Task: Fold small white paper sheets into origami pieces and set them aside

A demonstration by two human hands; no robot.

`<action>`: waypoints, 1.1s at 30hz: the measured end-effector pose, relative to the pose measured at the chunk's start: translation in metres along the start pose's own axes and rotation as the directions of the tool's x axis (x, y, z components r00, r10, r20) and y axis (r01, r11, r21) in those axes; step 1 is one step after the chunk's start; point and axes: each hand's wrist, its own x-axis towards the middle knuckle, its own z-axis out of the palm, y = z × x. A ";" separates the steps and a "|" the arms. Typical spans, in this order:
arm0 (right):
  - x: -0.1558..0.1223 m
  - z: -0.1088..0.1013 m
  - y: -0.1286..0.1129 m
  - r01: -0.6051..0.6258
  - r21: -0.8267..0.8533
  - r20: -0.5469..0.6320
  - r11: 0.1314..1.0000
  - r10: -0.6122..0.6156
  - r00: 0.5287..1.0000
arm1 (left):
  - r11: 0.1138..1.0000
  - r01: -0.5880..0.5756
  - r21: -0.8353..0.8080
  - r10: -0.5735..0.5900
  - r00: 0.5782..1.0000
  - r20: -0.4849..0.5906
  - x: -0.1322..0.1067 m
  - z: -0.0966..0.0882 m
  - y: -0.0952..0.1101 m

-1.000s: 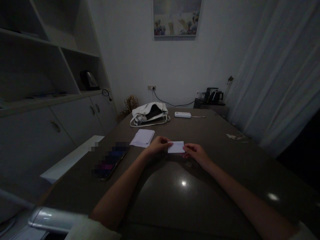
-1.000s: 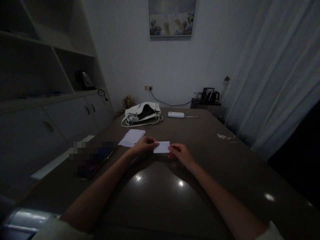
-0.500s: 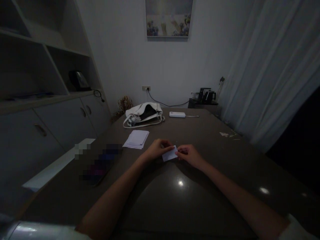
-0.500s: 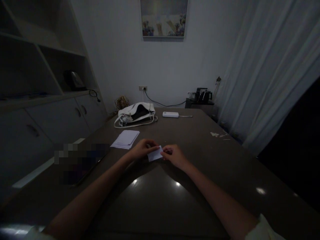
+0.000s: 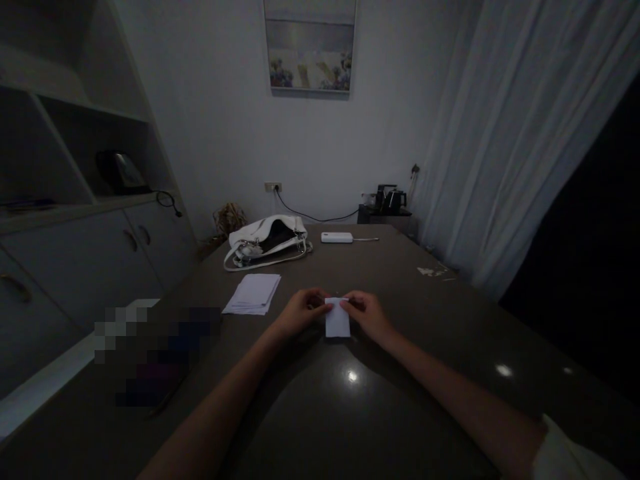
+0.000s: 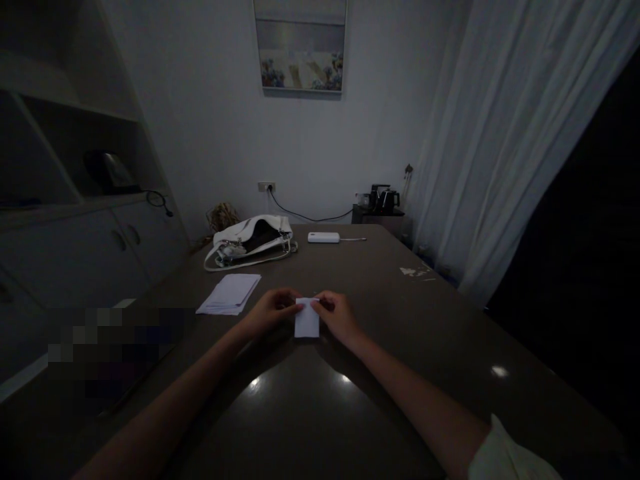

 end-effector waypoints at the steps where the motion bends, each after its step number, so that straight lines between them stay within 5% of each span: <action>1: 0.000 0.000 0.000 0.015 -0.013 -0.005 1.000 -0.015 1.000 | 1.000 -0.002 0.004 0.002 1.000 -0.012 0.000 0.000 0.000; 7: 0.000 0.000 -0.001 0.054 -0.087 -0.034 0.995 -0.058 0.998 | 0.999 -0.014 0.032 0.016 0.998 -0.066 0.002 0.000 -0.003; 28: 0.000 -0.001 0.003 -0.049 0.092 -0.081 0.995 0.056 0.995 | 0.993 0.002 0.120 0.012 0.994 -0.110 0.001 0.002 -0.006; 33: 0.000 -0.001 0.002 -0.057 0.101 -0.110 0.993 0.068 0.992 | 0.997 0.032 0.066 -0.031 0.999 -0.009 0.000 0.004 -0.006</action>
